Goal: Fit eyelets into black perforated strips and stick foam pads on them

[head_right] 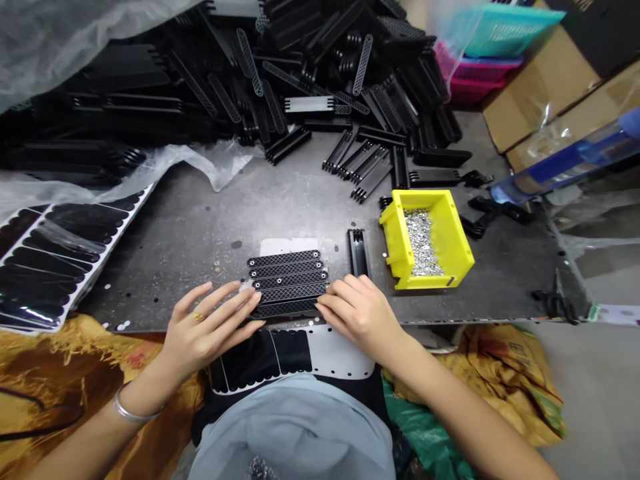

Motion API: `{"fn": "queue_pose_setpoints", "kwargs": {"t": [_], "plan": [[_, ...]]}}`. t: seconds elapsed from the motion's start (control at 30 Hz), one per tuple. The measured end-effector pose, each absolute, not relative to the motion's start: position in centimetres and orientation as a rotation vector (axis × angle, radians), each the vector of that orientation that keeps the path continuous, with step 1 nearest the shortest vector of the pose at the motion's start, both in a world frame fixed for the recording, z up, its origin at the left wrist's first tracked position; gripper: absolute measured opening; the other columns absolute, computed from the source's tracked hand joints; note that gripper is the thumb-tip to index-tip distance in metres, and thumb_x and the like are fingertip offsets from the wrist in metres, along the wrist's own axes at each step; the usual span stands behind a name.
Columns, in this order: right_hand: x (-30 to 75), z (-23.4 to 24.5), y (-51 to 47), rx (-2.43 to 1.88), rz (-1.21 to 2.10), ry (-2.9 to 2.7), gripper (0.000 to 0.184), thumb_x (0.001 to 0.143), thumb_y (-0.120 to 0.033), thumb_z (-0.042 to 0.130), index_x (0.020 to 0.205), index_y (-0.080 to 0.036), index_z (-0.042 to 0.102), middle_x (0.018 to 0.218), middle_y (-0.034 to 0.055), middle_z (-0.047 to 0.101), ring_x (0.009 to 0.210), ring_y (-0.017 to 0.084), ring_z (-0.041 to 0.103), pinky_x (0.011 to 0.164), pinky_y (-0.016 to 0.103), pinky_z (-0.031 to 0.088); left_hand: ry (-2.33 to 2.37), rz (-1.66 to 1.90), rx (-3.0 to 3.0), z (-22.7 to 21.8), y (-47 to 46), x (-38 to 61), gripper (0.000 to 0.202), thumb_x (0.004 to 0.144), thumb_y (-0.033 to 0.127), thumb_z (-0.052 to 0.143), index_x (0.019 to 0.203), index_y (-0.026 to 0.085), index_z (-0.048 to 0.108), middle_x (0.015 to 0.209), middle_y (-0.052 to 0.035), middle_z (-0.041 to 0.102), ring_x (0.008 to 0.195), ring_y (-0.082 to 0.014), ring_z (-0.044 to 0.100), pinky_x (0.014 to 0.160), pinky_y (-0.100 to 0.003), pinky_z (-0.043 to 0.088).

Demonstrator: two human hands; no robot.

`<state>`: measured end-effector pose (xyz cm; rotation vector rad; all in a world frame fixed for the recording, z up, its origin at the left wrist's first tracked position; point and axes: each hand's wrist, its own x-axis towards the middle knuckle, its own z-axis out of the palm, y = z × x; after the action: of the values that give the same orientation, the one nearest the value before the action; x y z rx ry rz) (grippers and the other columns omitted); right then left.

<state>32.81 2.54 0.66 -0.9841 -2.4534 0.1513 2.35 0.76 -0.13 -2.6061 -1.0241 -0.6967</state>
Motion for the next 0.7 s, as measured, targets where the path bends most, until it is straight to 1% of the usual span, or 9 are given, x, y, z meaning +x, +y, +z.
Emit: {"fn": "queue_pose_setpoints", "kwargs": {"t": [0.03,0.1,0.23,0.33,0.43,0.5,0.57,0.63,0.7], "plan": [[33.4,0.7,2.1,-0.960,0.094,-2.466,0.007,0.099,-0.017,0.067,0.103,-0.013,0.072,0.089,0.0059,0.075,0.080,0.018,0.060,0.070,0.032,0.038,-1.006,-0.702,-2.606,-0.2,0.8,2.4,0.034,0.092,0.030,0.079,0.124,0.021,0.073,0.115,-0.0007,0.082,0.104,-0.0209,0.076,0.116,-0.039,0.041],[34.2,0.8,1.2,-0.896,-0.053,-2.511,0.013,0.098,-0.015,0.070,0.110,-0.010,0.071,0.093,0.0065,0.077,0.082,0.018,0.061,0.071,0.032,0.042,-0.965,-0.719,-2.615,-0.3,1.0,2.4,0.033,0.091,0.028,0.080,0.123,0.019,0.073,0.112,-0.0003,0.082,0.102,-0.0193,0.076,0.113,-0.037,0.044],[34.2,1.0,0.1,-0.937,-0.264,-2.608,0.019,0.098,-0.013,0.068,0.115,-0.007,0.071,0.096,0.0075,0.079,0.085,0.020,0.063,0.075,0.034,0.045,-0.943,-0.731,-2.614,-0.3,1.4,2.0,0.033,0.092,0.033,0.079,0.121,0.020,0.073,0.108,0.0010,0.083,0.100,-0.0196,0.076,0.108,-0.039,0.047],[33.8,1.2,-0.4,-0.976,-0.296,-2.667,0.022,0.100,-0.013,0.064,0.117,-0.003,0.071,0.098,0.0107,0.078,0.089,0.023,0.064,0.078,0.036,0.046,-0.923,-0.708,-2.634,-0.4,1.7,1.7,0.032,0.094,0.034,0.078,0.122,0.021,0.073,0.109,0.0015,0.082,0.101,-0.0189,0.075,0.105,-0.038,0.049],[32.9,1.4,-1.0,-0.957,-0.353,-2.754,0.025,0.103,-0.009,0.052,0.116,0.000,0.072,0.098,0.0132,0.077,0.092,0.025,0.063,0.081,0.038,0.047,-0.874,-0.718,-2.662,-0.6,1.9,1.7,0.030,0.095,0.031,0.077,0.122,0.022,0.072,0.112,0.0034,0.082,0.103,-0.0173,0.075,0.104,-0.036,0.049],[32.2,1.7,-1.4,-0.995,-0.440,-2.776,0.029,0.102,-0.004,0.046,0.113,0.001,0.073,0.096,0.0148,0.075,0.091,0.025,0.062,0.080,0.038,0.046,-0.871,-0.749,-2.659,-0.7,1.9,1.9,0.030,0.094,0.030,0.078,0.122,0.021,0.072,0.110,0.0031,0.082,0.103,-0.0176,0.075,0.105,-0.036,0.049],[31.7,2.2,-1.3,-1.046,-0.497,-2.764,0.029,0.100,-0.002,0.046,0.104,-0.001,0.075,0.089,0.0144,0.073,0.083,0.024,0.060,0.074,0.038,0.043,-0.908,-0.766,-2.644,-0.9,1.6,2.1,0.031,0.093,0.030,0.078,0.121,0.019,0.072,0.108,0.0012,0.082,0.103,-0.0186,0.075,0.106,-0.037,0.049],[31.3,2.9,-0.5,-1.100,-0.388,-2.755,0.027,0.100,-0.007,0.050,0.090,-0.007,0.076,0.079,0.0106,0.069,0.075,0.023,0.057,0.067,0.038,0.040,-0.959,-0.774,-2.628,-1.0,1.2,2.3,0.032,0.094,0.030,0.078,0.122,0.017,0.071,0.107,-0.0002,0.082,0.103,-0.0195,0.074,0.106,-0.038,0.048],[31.0,3.4,0.9,-1.162,-0.127,-2.726,0.028,0.103,-0.016,0.053,0.087,-0.012,0.075,0.077,0.0078,0.066,0.074,0.022,0.056,0.065,0.037,0.040,-1.000,-0.790,-2.618,-1.3,1.0,2.4,0.033,0.094,0.030,0.078,0.122,0.016,0.071,0.106,-0.0007,0.082,0.102,-0.0199,0.074,0.107,-0.040,0.047]]}}
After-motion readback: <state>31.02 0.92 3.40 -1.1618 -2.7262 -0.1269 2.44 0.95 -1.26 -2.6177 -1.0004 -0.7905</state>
